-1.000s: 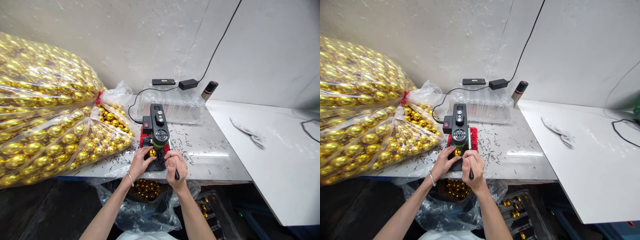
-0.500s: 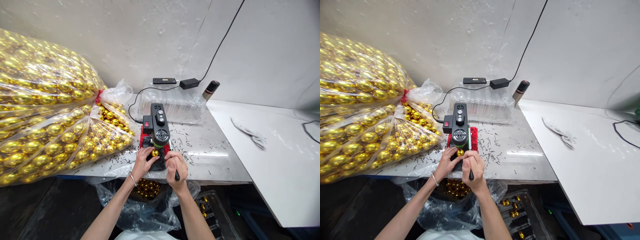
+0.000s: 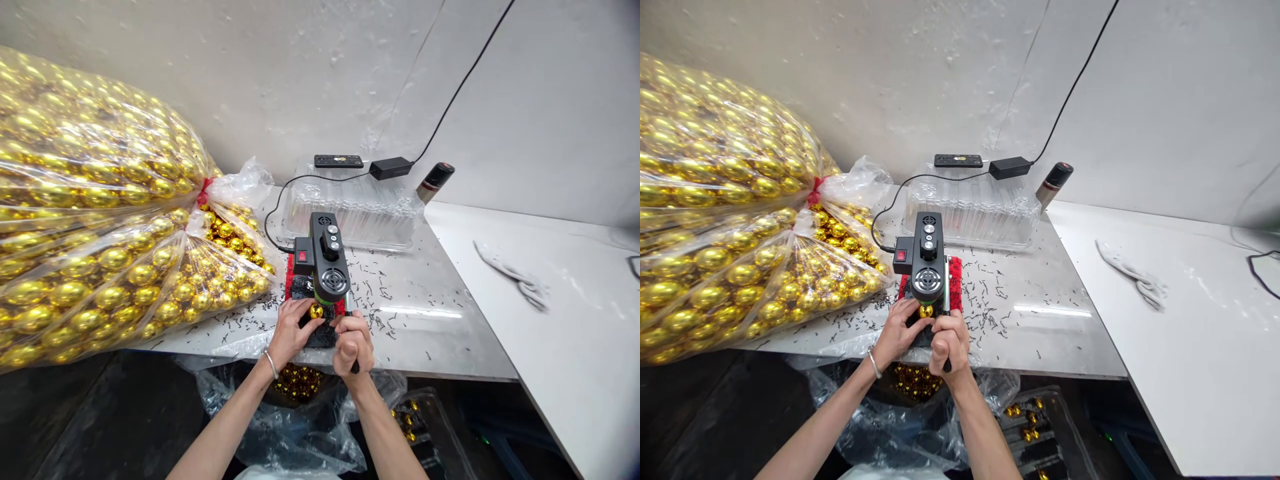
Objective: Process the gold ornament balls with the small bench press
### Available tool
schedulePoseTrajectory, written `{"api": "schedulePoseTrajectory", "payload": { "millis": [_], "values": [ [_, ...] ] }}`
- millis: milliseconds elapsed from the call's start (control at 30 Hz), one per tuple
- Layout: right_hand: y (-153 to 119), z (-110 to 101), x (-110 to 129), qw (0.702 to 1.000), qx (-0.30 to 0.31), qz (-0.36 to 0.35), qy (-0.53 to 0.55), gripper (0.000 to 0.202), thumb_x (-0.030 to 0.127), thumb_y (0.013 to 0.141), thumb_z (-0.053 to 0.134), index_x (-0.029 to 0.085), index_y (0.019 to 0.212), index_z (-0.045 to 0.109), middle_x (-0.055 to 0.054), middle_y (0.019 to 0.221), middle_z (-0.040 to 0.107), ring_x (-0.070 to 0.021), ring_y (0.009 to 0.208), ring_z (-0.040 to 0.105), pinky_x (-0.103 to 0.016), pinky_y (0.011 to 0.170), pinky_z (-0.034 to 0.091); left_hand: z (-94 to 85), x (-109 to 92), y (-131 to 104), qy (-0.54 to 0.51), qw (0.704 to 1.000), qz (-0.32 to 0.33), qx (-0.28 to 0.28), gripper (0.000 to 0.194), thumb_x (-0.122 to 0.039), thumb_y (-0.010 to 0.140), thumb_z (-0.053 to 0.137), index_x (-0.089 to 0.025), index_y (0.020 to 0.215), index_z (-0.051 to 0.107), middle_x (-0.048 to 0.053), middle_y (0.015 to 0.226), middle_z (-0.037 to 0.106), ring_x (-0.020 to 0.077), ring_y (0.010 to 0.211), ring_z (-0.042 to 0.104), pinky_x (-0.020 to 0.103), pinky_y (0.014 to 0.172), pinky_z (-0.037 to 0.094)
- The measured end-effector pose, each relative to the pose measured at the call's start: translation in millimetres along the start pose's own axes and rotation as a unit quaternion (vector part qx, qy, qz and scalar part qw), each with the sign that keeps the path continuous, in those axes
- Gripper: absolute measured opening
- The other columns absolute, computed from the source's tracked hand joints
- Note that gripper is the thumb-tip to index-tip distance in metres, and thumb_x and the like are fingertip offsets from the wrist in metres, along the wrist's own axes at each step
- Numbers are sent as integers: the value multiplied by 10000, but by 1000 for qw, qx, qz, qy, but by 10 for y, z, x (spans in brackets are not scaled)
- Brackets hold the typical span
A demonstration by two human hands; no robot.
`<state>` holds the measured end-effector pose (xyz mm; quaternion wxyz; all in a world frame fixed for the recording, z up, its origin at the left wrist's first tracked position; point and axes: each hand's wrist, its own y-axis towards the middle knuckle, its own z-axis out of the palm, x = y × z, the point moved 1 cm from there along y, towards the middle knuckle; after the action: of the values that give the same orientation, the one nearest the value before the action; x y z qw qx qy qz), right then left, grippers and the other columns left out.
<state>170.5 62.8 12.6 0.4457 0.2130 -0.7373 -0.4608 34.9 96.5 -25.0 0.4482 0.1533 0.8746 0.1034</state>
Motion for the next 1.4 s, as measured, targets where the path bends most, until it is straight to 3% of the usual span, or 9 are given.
{"api": "schedulePoseTrajectory", "payload": {
  "millis": [233, 467, 733, 833, 933, 1100, 1233, 1333, 1400],
  "values": [
    [-18, 6, -20, 998, 37, -38, -18, 294, 217, 939, 314, 203, 680, 452, -7, 722, 514, -136, 670, 554, -375, 733, 481, -5, -14, 6, 1, 1000, 6, 6, 277, -352, 834, 634, -202, 1065, 656, 85, 1057, 696, 253, 1010, 592, 451, 946, 415],
    [541, -137, 346, 998, 27, 60, 15, 292, 104, 889, 371, 197, 621, 436, -2, 644, 501, -125, 638, 516, -279, 574, 400, -56, -72, -33, 10, 999, 18, -47, 316, -383, 820, 649, -212, 1085, 651, 92, 1042, 702, 264, 996, 621, 483, 943, 447],
    [571, -118, 384, 997, 15, 74, 12, 315, 101, 888, 377, 204, 598, 439, 2, 603, 495, -138, 644, 525, -289, 589, 403, -136, -170, -1052, 27, 993, 112, 41, 400, -336, 913, 506, -249, 1303, 519, 118, 1163, 648, 221, 995, 674, 313, 808, 579],
    [494, -99, 361, 997, 17, 71, 10, 315, 91, 888, 369, 202, 602, 442, 2, 603, 491, -136, 655, 528, -284, 588, 404, -129, -115, -1223, 39, 991, 119, 41, 399, -372, 916, 492, -219, 1283, 523, 128, 1161, 643, 213, 908, 701, 292, 720, 598],
    [483, -97, 360, 998, 21, 63, 16, 313, 83, 885, 366, 201, 605, 443, 0, 608, 491, -134, 658, 529, -280, 582, 408, -292, -99, -961, 35, 993, 111, -13, 290, -306, 920, 500, -201, 1178, 581, 113, 1097, 655, 184, 872, 694, 272, 730, 585],
    [484, -100, 356, 998, 21, 65, 16, 304, 95, 881, 373, 201, 607, 451, -6, 630, 504, -133, 636, 529, -279, 558, 406, -868, -3, 60, 154, 975, 70, -146, 243, -243, 921, 450, -211, 1052, 652, 104, 1052, 669, 245, 1013, 614, 427, 917, 492],
    [478, -100, 357, 998, 23, 55, 8, 301, 83, 876, 373, 202, 608, 445, -1, 613, 491, -135, 642, 532, -281, 566, 405, -1178, 254, 808, 274, 962, 7, 10, 222, -232, 867, 479, -183, 878, 695, 129, 967, 678, 285, 934, 609, 431, 861, 462],
    [480, -100, 359, 999, 27, 47, 6, 297, 72, 875, 367, 202, 619, 443, 0, 609, 486, -134, 645, 528, -278, 565, 405, -1200, 426, 1155, 290, 941, -27, 173, 104, -288, 739, 645, -200, 741, 699, 110, 860, 669, 280, 866, 615, 362, 800, 462],
    [478, -99, 357, 999, 28, 45, 8, 294, 66, 875, 365, 203, 624, 438, 3, 600, 475, -133, 647, 527, -273, 560, 402, -1157, 486, 1289, 288, 934, -28, 210, 123, -293, 624, 739, -207, 701, 696, 93, 832, 658, 274, 837, 615, 334, 775, 460]
  ]
}}
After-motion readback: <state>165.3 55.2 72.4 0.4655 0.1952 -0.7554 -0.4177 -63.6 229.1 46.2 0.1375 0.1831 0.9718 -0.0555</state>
